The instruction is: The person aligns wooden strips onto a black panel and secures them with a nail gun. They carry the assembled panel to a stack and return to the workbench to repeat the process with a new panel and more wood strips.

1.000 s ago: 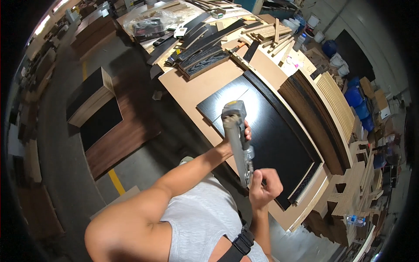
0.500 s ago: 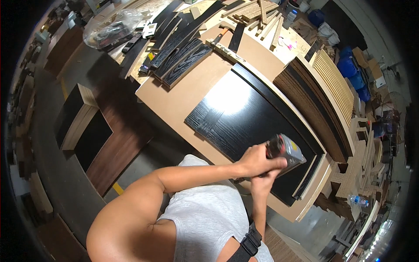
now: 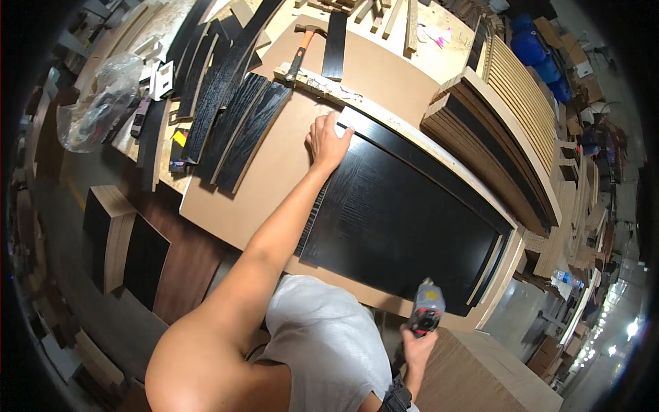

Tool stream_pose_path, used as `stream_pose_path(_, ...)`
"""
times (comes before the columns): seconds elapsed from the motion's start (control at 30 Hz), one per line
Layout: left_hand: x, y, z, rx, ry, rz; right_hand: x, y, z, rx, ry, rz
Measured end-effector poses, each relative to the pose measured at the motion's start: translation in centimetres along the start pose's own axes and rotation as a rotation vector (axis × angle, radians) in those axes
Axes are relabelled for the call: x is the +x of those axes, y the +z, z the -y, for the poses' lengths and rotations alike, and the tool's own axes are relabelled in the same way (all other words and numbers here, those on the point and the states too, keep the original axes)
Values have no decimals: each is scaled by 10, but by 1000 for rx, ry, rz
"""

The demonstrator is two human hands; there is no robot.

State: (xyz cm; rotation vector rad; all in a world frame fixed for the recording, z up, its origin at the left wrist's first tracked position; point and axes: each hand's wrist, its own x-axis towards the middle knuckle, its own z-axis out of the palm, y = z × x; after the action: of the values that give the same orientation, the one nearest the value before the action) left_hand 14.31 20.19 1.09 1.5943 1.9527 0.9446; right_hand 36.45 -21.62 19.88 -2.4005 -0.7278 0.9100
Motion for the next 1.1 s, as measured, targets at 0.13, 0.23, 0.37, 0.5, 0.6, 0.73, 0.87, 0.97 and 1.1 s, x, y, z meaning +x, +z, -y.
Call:
stream_pose_path(0.13,0,21,-7,43,55,-16,-33,34,28,-203,162,-144)
stream_pose_path(0.23,4,17,-7,49,46,-39,-27,36,74,-301,390,-9)
stream_pose_path(0.37,5,12,1,-21,33,1,-14,45,77,-183,266,49)
stream_pose_path(0.5,6,12,6,-140,52,-14,-5,55,90,-80,297,13)
stream_pose_path(0.6,5,17,2,-70,51,-44,-2,54,84,-133,232,115)
stream_pose_path(0.73,6,19,-1,18,57,-23,-10,51,74,-185,144,97)
stream_pose_path(0.87,6,26,14,-81,85,-29,-12,40,60,-189,105,80)
stream_pose_path(0.97,14,31,29,-148,198,-113,-8,27,48,-199,79,83)
stream_pose_path(1.1,20,41,25,-304,154,-102,-14,2,5,-117,125,58)
